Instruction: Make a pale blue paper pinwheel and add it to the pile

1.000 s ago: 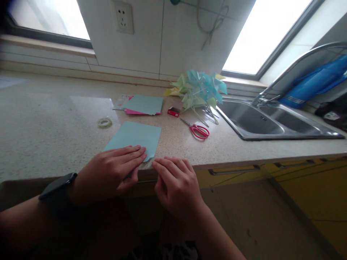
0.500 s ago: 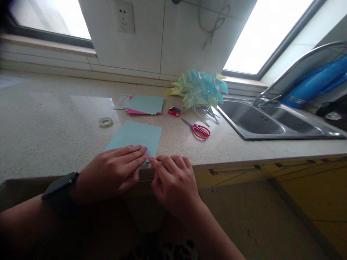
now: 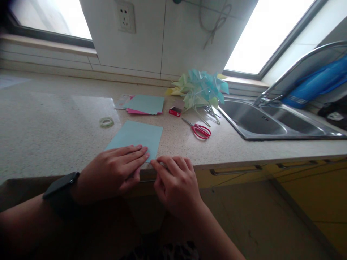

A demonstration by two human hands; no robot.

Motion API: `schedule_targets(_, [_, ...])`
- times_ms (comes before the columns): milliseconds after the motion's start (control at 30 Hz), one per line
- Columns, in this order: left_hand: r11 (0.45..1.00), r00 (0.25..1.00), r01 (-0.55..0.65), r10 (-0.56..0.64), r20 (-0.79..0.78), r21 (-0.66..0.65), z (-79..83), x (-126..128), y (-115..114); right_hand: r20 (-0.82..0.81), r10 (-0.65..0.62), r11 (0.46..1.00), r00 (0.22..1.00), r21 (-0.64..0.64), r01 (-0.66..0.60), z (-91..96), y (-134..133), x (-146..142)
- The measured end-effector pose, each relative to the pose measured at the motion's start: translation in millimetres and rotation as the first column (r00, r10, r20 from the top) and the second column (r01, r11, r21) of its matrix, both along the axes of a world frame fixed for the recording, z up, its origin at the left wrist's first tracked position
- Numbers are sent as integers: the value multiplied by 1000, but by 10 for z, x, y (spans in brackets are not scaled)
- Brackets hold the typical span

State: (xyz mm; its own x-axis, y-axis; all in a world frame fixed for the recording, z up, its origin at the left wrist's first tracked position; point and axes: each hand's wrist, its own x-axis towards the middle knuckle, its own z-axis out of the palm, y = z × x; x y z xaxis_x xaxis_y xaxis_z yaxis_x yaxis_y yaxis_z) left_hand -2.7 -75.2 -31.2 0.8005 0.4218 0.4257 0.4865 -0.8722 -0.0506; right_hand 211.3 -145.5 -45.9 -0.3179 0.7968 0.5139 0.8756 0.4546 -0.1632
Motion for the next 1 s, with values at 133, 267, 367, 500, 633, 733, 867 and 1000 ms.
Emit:
schedule_targets(133, [1000, 1000, 2, -2, 14, 14, -5, 2, 4, -18, 9, 1000, 1000, 13, -9, 0, 2, 4])
schedule_targets(267, [1000, 1000, 2, -2, 7, 9, 6, -2, -1, -24, 16, 1000, 1000, 18, -15, -2, -3, -2])
schedule_targets(367, [1000, 1000, -1, 1, 11, -6, 11, 0, -1, -24, 10, 1000, 1000, 19, -9, -15, 2, -3])
schedule_targets(500, [1000, 999, -6, 6, 35, -12, -7, 7, 4, -34, 3, 999, 999, 34, -2, -37, 12, -2])
schedule_targets(633, [1000, 999, -12, 13, 40, -25, -13, 13, 2, -29, -3, 999, 1000, 44, 4, -40, 17, -14])
schedule_targets(733, [999, 999, -15, 16, 45, -29, 4, 19, -3, -23, -7, 999, 1000, 53, 9, -37, 16, -25])
schedule_targets(867, [999, 999, -9, 10, 45, -35, 27, 21, -10, -18, -16, 998, 1000, 64, 17, -42, 14, -36])
schedule_targets(1000, [999, 999, -16, 18, 49, -44, 23, 18, -14, -9, -21, 997, 1000, 68, 22, -51, 14, -50])
